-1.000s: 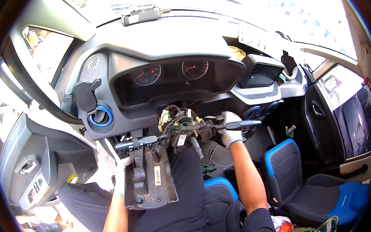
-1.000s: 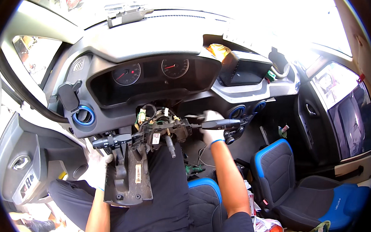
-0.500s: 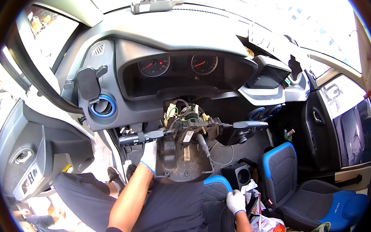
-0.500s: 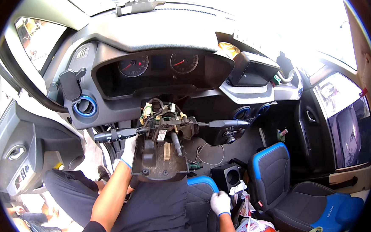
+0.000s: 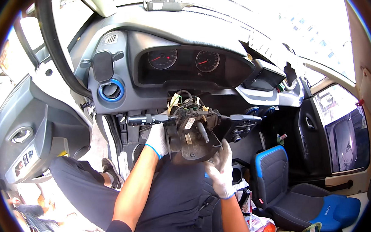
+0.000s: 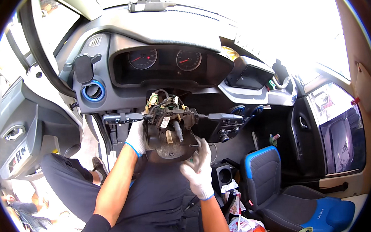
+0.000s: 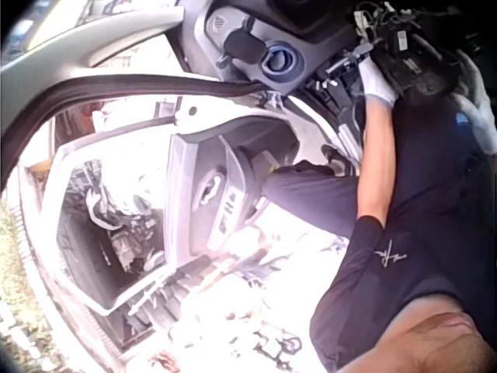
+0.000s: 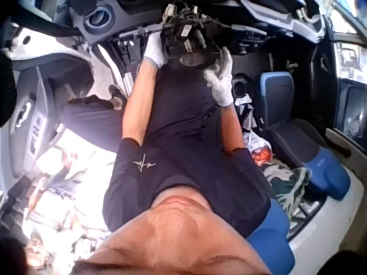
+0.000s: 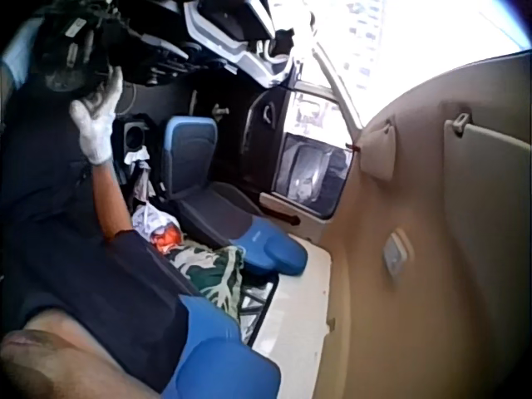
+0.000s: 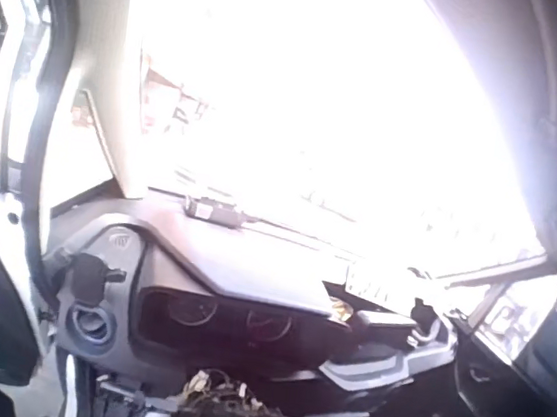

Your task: The person removes a dashboard panel, disconnects wiring, and reattaches the panel inside a car. They then use a socket wrench to tighten bolts on the steering column area.

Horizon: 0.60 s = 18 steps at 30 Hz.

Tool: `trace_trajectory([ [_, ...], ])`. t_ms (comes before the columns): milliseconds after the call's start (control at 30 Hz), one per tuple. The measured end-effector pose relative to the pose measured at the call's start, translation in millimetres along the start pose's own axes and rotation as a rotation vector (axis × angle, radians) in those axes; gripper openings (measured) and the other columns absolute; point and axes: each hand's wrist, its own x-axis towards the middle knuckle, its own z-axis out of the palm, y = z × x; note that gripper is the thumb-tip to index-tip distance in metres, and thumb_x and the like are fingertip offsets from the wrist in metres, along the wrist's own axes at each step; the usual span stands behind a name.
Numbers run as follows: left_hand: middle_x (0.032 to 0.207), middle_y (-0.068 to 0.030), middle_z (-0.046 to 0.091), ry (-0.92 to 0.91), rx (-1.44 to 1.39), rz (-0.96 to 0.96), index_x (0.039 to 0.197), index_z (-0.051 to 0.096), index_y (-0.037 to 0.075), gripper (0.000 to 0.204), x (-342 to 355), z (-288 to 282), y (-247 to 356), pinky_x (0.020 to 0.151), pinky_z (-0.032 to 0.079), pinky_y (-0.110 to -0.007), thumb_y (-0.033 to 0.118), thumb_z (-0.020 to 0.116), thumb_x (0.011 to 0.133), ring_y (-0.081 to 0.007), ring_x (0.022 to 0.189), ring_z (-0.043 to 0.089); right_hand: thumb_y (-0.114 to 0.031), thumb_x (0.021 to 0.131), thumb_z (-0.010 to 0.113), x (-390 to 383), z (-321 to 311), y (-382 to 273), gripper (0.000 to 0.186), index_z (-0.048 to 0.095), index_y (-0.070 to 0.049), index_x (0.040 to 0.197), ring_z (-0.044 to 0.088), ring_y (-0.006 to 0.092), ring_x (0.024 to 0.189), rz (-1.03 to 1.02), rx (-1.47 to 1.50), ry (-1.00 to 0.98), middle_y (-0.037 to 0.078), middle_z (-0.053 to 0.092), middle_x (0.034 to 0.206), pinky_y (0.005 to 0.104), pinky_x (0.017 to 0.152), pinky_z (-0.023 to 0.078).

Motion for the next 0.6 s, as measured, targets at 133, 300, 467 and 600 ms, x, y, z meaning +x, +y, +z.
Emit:
trace_trajectory([
  [133,0.131,-0.0081,0.079,0.048,0.132,0.023,0.14,0.075,0.015,0.053,0.3,2.6,6.2,0.1,0.064,-0.049,0.055,0.055,0.111,-0.0272,0.115,0.077,-0.013,0.092,0.087,33.0,33.1,-2.8,0.102,0.027,0.001,0.173,0.051,0.0311,0.151,-0.078,-0.318,0.157,0.024,0.046,0.168,0.0426,0.124,0.045],
  [300,0.133,-0.0116,0.078,0.061,0.081,0.0,0.143,0.073,0.013,0.057,-9.5,5.4,-4.7,0.104,0.063,-0.051,0.055,0.049,0.112,-0.0301,0.117,0.076,-0.008,0.099,0.072,35.3,36.7,14.0,0.059,0.054,-0.001,0.155,0.068,0.0206,0.118,-0.015,-0.518,0.347,0.013,0.069,0.135,0.0354,0.103,0.057],
  [467,0.132,-0.0144,0.078,0.075,0.042,0.005,0.137,0.073,0.007,0.049,6.4,-0.1,-17.8,0.105,0.062,-0.049,0.037,0.046,0.11,-0.0306,0.116,0.076,-0.016,0.1,0.075,47.8,33.6,4.4,0.052,0.061,0.002,0.147,0.073,0.0275,0.119,0.139,-0.463,0.407,0.019,0.075,0.131,0.0398,0.106,0.057],
  [600,0.133,-0.0149,0.076,0.082,0.054,0.079,0.139,0.072,0.007,0.054,28.2,-12.9,-26.6,0.106,0.061,-0.049,0.044,0.045,0.111,-0.0314,0.119,0.074,-0.017,0.098,0.079,71.9,25.5,9.7,0.052,0.063,0.002,0.144,0.074,0.0259,0.114,-0.102,-0.497,0.359,0.018,0.076,0.128,0.0387,0.102,0.058],
])
